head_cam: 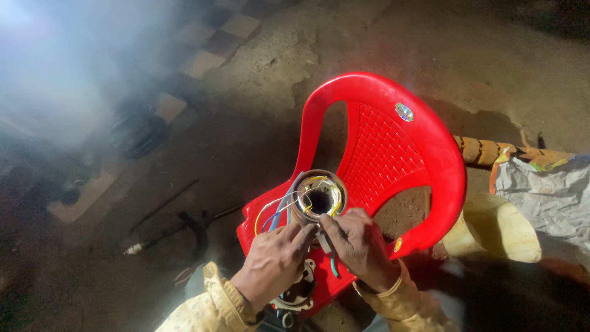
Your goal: The person sits on the ground repairing a submersible pump motor. They wrap white electrical tape around the motor's wire leads, fetch a small file from a workbench, and then file and sand the stripped wire ends while holding them over the motor body.
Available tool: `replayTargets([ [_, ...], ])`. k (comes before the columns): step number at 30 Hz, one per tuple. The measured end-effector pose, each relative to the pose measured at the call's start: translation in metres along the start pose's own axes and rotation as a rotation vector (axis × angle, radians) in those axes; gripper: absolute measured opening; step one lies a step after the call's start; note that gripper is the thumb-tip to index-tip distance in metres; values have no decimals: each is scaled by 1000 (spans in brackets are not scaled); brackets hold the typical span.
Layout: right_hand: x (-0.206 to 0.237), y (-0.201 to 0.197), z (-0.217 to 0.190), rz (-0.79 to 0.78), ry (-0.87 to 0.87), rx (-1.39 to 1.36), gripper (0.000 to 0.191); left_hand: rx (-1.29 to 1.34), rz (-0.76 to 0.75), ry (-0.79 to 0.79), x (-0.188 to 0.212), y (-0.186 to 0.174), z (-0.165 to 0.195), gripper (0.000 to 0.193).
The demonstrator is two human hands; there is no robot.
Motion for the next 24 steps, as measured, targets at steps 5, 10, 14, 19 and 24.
replayTargets([
  [5, 28, -43, -50, 285, -430, 99, 10, 494, 43, -206, 0, 3, -28, 35],
  [10, -13, -14, 11, 341, 7, -102, 10, 408, -24, -215, -3, 27, -43, 23],
  [14, -33, 17, 48, 260, 152, -106, 10, 328, 67, -51, -14, 41, -44, 22],
  [19, -38, 24, 52, 238, 158, -110, 10, 16, 124, 54, -6, 51, -35, 30],
  [24, -42, 25, 52, 228, 140, -107, 10, -241, 59, 129, -6, 53, -6, 37],
])
Point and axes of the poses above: each hand's wrist, its own x-axis away from the middle knuckle, its own y-axis out of the palm, z = x × y, the point moved 10 cm from there along -x, towards the middle knuckle, and after that the axes turned 13 degrees about x, right-handed, at the moved point
